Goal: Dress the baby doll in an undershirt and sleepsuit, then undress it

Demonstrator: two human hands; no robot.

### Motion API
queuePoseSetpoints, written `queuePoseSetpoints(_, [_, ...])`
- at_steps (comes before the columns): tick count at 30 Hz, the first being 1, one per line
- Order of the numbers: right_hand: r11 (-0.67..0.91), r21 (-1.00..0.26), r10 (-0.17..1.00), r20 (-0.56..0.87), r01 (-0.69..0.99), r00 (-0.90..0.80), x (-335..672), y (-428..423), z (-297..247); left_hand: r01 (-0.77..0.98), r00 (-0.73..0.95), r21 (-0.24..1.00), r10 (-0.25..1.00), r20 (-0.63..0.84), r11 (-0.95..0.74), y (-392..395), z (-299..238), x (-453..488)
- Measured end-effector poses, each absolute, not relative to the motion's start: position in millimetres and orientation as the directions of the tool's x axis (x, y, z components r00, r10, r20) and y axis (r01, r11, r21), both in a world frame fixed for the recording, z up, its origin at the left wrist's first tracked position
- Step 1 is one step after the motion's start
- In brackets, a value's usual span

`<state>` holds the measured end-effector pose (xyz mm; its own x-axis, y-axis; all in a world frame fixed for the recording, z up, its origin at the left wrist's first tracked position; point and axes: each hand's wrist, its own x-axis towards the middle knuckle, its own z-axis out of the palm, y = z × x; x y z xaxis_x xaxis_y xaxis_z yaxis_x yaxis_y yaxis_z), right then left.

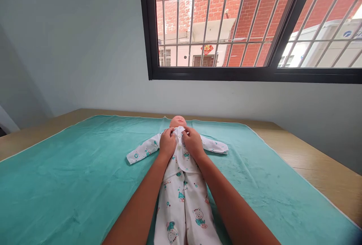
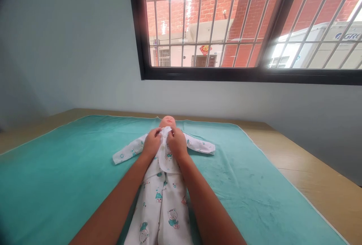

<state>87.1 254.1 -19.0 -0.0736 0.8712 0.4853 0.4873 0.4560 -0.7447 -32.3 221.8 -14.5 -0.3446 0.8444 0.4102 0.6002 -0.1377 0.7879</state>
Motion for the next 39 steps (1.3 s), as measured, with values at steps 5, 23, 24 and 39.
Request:
queuePoseSetpoints(5, [0.470,-0.677,0.869,0.468,0.566,-0.161,88,257,-15,0.642,-0.329,0.763,0.870,0.367,-0.079,239,-14,-31])
queuePoseSetpoints(23, [0.160,-0.483,0.977,0.201,0.861,-0.069,58,265,12,0.468,-0.427,0.883,0.864,0.265,-0.039,250,-18,-44])
queuePoseSetpoints(24, [0.170,-0.476,0.975,0.207,0.863,-0.078,59,264,12,0.461,-0.424,0.886,0.866,0.266,-0.046,251,-19,-44])
queuePoseSetpoints(39, [0.286,-0.911,0.957,0.288,0.297,-0.038,78,284,-8,0.503,-0.324,0.854,0.888,0.326,-0.130,251,-13,-46])
